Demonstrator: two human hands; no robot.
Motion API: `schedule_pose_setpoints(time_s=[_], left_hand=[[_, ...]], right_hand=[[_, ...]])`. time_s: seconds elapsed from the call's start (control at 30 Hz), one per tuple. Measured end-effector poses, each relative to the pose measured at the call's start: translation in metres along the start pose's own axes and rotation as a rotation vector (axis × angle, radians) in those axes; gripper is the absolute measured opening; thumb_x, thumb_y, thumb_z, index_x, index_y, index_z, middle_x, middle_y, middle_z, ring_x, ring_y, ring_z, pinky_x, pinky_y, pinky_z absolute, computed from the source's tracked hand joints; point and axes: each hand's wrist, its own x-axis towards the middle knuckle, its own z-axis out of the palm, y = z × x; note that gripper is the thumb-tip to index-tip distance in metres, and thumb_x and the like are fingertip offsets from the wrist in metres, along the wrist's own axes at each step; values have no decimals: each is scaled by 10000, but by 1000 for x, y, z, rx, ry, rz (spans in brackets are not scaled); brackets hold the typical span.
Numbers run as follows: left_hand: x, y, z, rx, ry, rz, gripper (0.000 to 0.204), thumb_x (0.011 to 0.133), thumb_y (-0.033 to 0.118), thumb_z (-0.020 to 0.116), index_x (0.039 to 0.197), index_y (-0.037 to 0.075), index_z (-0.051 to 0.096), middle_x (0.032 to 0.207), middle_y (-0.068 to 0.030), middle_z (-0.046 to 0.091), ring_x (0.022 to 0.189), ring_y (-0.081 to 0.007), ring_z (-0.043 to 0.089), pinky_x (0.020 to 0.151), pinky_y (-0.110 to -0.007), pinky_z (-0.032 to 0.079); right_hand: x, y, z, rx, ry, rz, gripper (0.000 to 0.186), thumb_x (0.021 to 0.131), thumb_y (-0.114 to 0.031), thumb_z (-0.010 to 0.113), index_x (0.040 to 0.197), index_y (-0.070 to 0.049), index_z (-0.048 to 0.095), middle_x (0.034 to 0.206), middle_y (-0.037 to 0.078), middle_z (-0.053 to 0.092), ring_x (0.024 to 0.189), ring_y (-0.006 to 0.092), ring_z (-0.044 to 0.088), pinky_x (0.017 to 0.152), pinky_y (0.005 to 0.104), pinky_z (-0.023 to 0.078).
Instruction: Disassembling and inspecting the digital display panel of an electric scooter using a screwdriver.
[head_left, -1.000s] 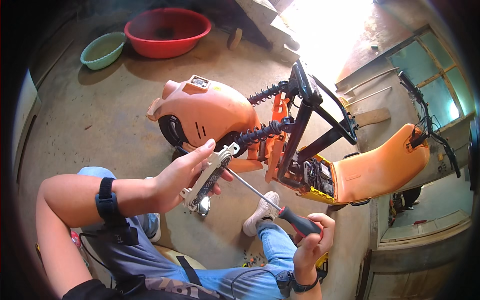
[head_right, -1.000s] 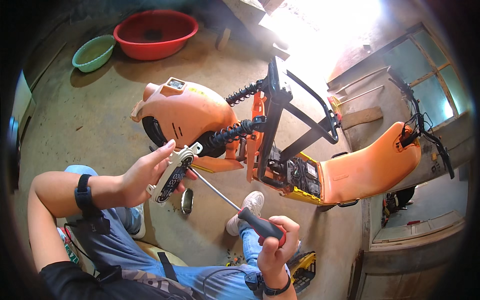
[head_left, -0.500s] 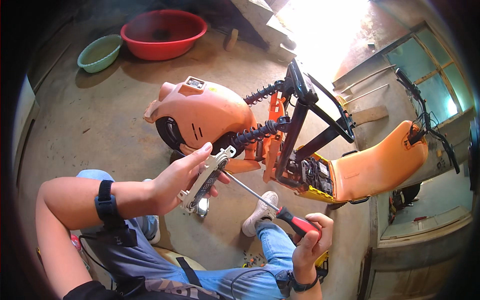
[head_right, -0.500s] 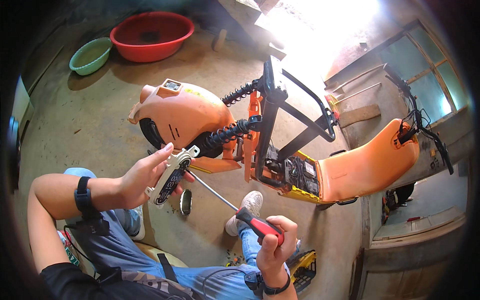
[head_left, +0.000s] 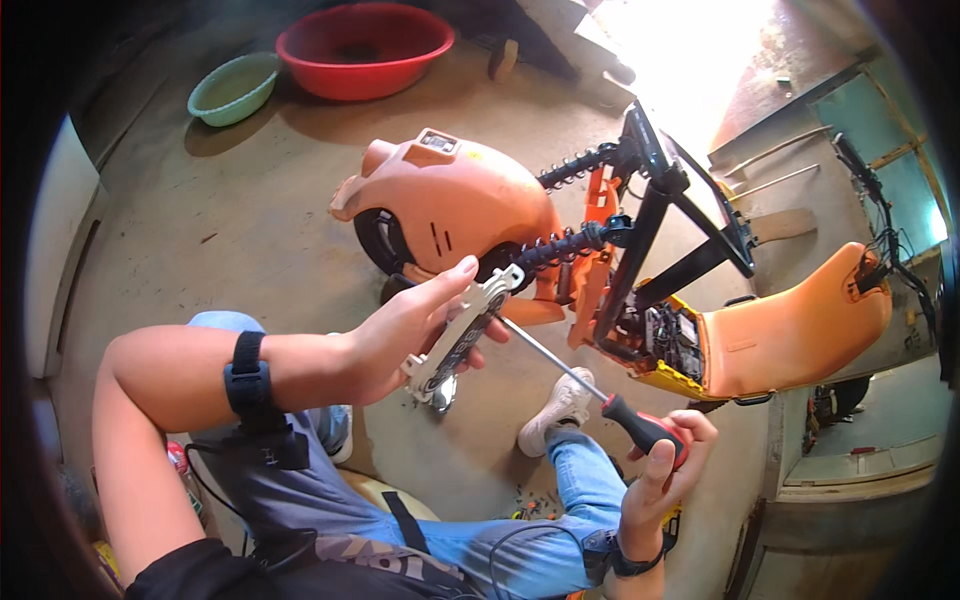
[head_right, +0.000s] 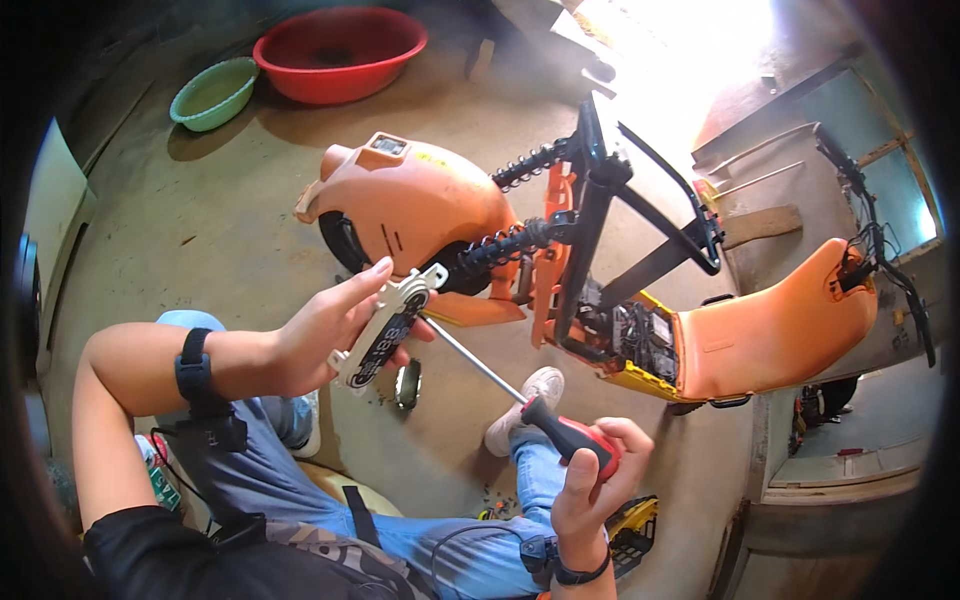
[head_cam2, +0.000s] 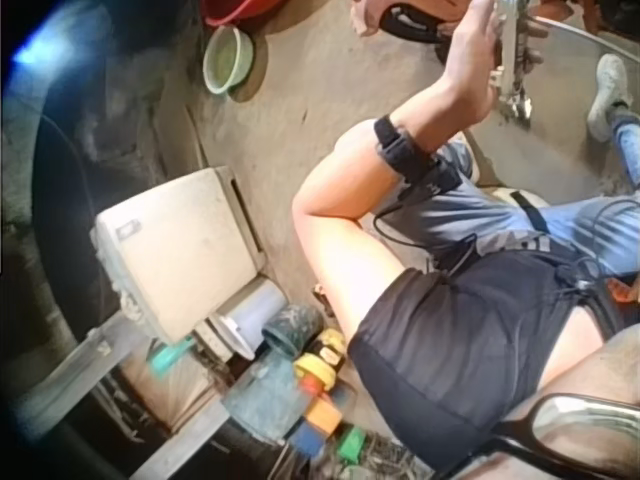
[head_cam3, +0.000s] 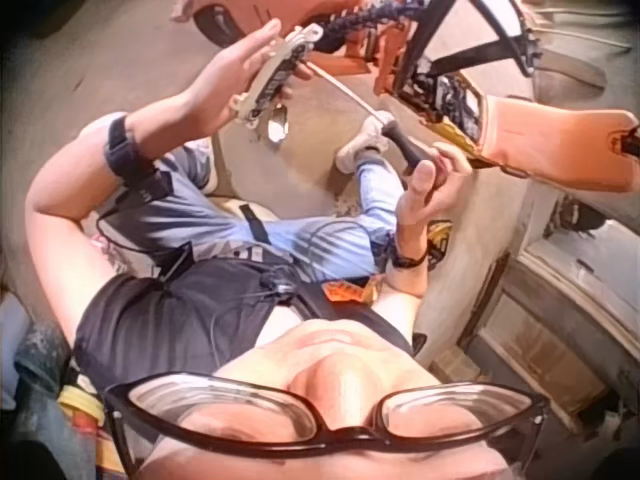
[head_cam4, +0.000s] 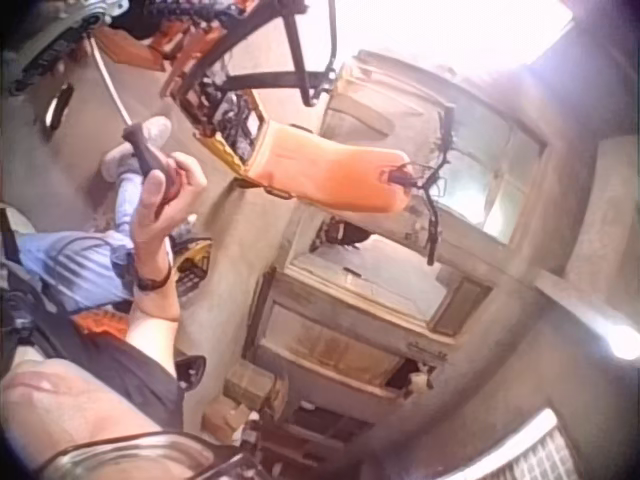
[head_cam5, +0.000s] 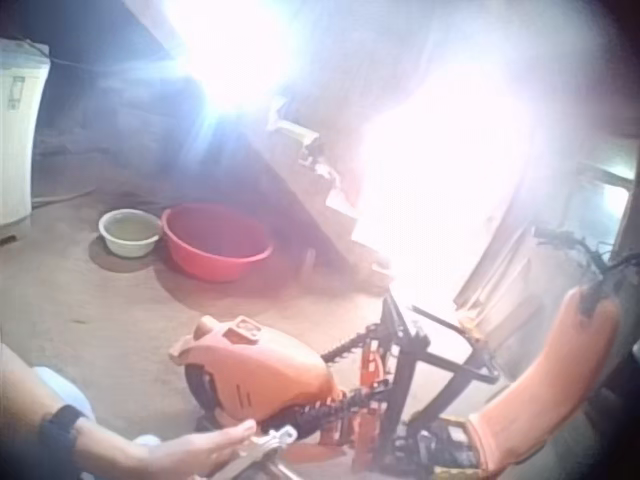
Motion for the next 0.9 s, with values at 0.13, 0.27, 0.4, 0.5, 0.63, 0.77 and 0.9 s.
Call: schedule_pose_setpoints(time_s=[0.13, 0.27, 0.4, 0.5, 0.63, 0.77, 0.9], left_hand=[[0, 2, -2, -5, -4, 16, 691, 996, 687, 344, 1366, 131, 523, 1137, -55, 652, 889, -149, 608, 818, -314, 485], [1, 0, -2, -15, 2, 18, 696, 992, 689, 352, 1371, 130, 521, 1129, -62, 656, 882, -150, 613, 806, -309, 487], [0, -1, -2, -23, 2, 3, 698, 991, 687, 359, 1371, 127, 528, 1131, -65, 656, 881, -152, 613, 813, -310, 484], [-1, 0, -3, -27, 13, 26, 689, 991, 686, 362, 1352, 126, 538, 1126, -65, 654, 877, -152, 611, 816, -308, 483], [2, 1, -4, -30, 13, 32, 680, 991, 685, 366, 1341, 128, 533, 1113, -66, 651, 875, -152, 609, 819, -309, 485], [2, 0, -4, -47, 2, 42, 669, 991, 685, 367, 1336, 133, 523, 1103, -69, 649, 880, -151, 606, 825, -310, 484], [0, 0, -5, -23, -16, 36, 672, 991, 687, 362, 1340, 134, 516, 1103, -70, 649, 890, -149, 599, 823, -307, 480]], right_hand=[[8, -3, 13, 64, 8, -183, 522, 925, -404, 653, 1189, -27, 406, 974, 120, 525, 883, 178, 516, 836, 342, 449], [5, 0, 15, 81, 22, -128, 621, 953, -548, 600, 1216, -18, 413, 931, 111, 530, 857, 166, 518, 783, 323, 437], [1, -4, 1, 15, -45, 43, 659, 987, -617, 496, 1237, -11, 426, 894, 99, 525, 828, 171, 539, 781, 297, 457], [3, -6, 11, -78, -11, -13, 665, 968, -619, 529, 1232, -17, 428, 953, 108, 523, 845, 179, 546, 821, 307, 477], [5, -2, 14, -43, 13, -143, 754, 897, -671, 619, 1235, -28, 419, 1070, 134, 521, 908, 188, 549, 876, 332, 480], [6, -2, 9, 60, -16, -93, 752, 897, -671, 619, 1243, -33, 417, 1047, 134, 544, 911, 181, 551, 831, 320, 477], [1, -6, 0, 78, -96, 236, 688, 920, -607, 632, 1238, -35, 416, 941, 104, 559, 889, 160, 541, 742, 294, 442]])
